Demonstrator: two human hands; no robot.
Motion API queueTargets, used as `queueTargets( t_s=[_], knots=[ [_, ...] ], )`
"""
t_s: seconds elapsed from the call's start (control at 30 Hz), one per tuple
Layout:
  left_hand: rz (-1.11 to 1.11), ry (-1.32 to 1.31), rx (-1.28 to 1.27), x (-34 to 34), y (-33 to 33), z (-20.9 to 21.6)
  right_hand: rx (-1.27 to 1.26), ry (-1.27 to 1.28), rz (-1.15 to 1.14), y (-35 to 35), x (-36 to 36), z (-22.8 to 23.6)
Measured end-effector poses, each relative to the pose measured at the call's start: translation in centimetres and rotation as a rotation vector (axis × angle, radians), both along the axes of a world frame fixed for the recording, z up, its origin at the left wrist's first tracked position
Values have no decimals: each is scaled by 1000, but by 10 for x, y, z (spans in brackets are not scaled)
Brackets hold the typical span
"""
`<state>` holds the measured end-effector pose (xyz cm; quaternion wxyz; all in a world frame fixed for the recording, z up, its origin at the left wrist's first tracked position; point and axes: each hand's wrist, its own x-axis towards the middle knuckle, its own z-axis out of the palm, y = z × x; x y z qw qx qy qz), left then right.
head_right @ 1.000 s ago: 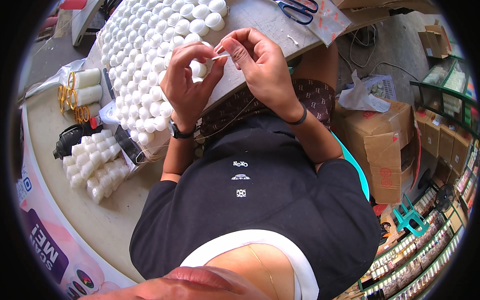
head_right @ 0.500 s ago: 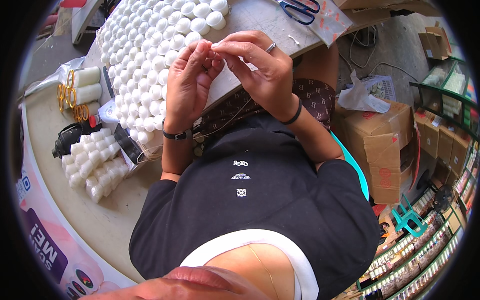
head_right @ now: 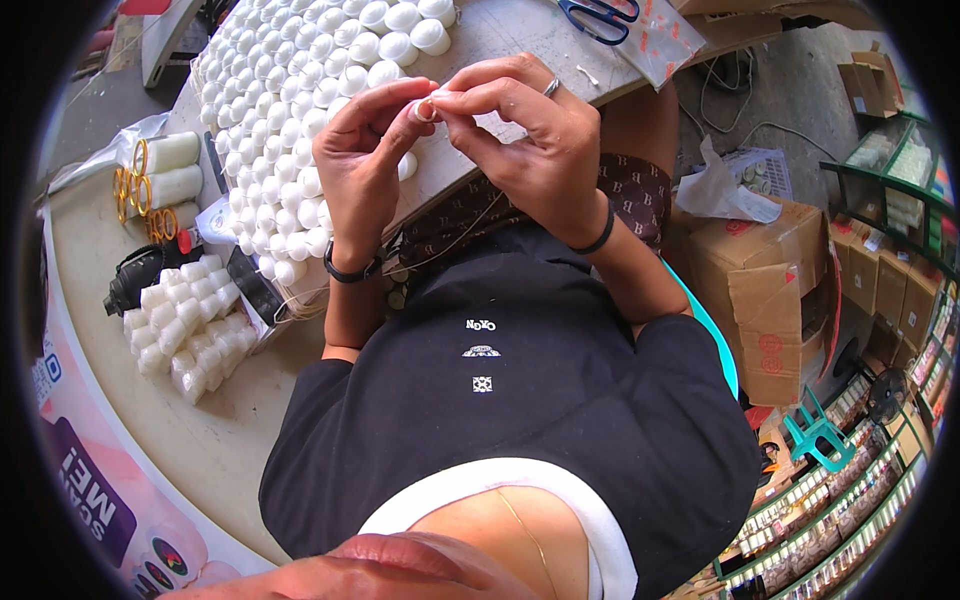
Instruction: The person inserts wicks into small white cylindrical candles, trims the wicks with scissors, and places the finished candles on the table. The person repeats this process for multiple candles.
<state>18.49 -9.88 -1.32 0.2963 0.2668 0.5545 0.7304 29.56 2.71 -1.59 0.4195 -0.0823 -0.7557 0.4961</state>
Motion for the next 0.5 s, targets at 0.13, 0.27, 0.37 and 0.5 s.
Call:
queueTargets(
  t_s=[0.13, 0.27, 0.37, 0.5],
  knots=[
    [9, 177, 20, -2, 0, -1, 67, -16, 4, 1, 0, 3],
    [-2, 143, 6, -2, 0, 0, 175, -36, -12, 4, 0, 6],
    [9, 128, 5, -3, -1, -1, 258, -21, -15, 4, -4, 8],
    [-21, 17, 27, -5, -2, -4, 220, -29, -32, 1, -4, 8]
  ],
)
